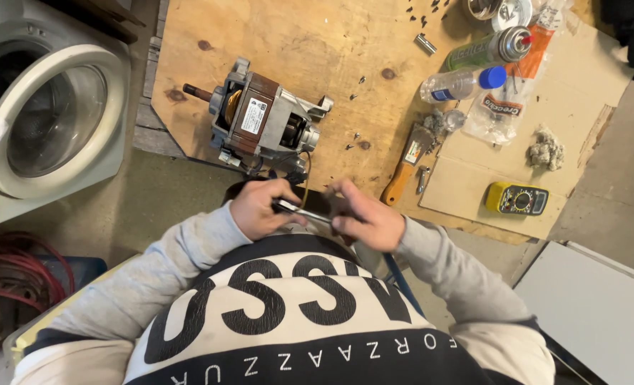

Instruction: The person uses a screwdriver to disassemble a black plastic electrical component on a wooden workbench. They remove screws, separate the housing, and manipulate internal wires before reassembling the parts.

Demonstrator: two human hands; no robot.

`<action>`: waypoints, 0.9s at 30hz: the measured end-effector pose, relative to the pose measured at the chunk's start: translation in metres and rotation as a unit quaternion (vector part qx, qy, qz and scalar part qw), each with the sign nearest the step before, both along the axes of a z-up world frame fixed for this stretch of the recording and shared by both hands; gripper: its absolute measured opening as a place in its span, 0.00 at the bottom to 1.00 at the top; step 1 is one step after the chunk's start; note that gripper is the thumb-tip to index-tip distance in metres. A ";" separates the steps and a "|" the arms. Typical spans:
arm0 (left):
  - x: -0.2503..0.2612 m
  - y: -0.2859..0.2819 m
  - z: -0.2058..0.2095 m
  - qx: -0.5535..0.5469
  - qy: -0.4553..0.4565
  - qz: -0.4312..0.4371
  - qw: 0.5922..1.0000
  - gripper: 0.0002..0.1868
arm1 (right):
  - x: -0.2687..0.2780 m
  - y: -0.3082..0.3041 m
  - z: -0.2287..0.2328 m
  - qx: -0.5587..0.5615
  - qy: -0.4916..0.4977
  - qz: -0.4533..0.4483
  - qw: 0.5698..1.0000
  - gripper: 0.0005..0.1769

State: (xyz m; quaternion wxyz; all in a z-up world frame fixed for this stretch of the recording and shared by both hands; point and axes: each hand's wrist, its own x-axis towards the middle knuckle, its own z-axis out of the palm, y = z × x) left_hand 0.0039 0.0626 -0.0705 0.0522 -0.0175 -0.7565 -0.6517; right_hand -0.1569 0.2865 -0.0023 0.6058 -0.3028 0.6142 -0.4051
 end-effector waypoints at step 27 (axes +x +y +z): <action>-0.032 -0.054 0.030 -0.205 0.106 -0.088 0.969 0.29 | 0.016 -0.048 -0.097 -0.141 -0.049 -0.055 0.987 0.16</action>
